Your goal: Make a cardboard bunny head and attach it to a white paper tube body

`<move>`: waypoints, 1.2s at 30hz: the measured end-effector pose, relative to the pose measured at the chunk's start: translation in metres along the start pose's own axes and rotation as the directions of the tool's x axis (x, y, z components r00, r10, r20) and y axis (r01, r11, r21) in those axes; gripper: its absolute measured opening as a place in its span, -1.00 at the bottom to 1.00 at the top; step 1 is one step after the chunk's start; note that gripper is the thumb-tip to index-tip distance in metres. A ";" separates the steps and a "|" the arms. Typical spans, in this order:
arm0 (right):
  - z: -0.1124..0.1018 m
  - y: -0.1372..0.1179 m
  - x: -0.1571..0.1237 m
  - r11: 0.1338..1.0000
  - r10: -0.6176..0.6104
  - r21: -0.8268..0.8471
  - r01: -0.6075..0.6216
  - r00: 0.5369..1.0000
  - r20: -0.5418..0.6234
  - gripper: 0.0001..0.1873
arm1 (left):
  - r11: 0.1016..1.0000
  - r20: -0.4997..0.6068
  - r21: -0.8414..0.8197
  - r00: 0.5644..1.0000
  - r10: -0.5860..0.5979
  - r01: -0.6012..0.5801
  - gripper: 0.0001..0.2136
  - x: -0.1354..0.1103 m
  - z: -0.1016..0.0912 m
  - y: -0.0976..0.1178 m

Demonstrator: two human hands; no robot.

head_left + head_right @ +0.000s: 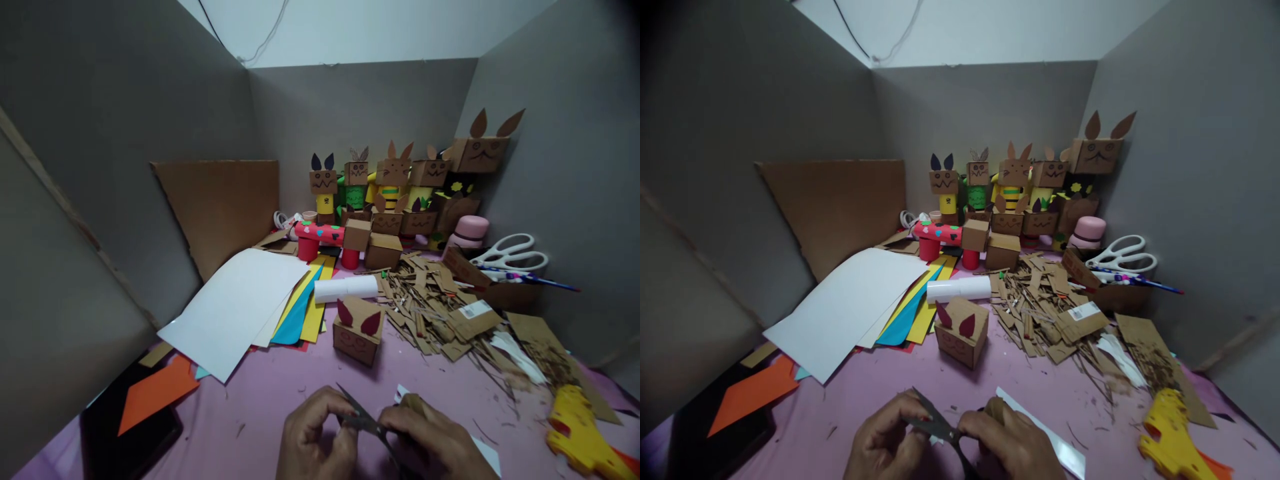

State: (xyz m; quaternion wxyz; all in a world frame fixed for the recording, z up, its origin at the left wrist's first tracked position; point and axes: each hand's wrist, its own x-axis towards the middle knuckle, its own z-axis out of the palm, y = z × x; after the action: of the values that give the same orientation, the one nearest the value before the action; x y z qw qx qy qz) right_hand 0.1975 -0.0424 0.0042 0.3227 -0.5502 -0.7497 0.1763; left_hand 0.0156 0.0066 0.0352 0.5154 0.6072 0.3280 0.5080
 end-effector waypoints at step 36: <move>-0.011 -0.009 0.001 0.985 -0.019 -0.174 0.018 1.000 -0.004 -0.66 | 0.996 0.042 0.087 0.999 0.000 -0.003 -0.84 0.001 -0.002 0.001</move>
State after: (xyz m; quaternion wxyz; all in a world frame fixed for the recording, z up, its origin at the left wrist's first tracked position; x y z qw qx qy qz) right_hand 0.1983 -0.0452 0.0177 0.2768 -0.5699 -0.7664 0.1055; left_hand 0.0138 0.0075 0.0366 0.4947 0.6399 0.3386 0.4807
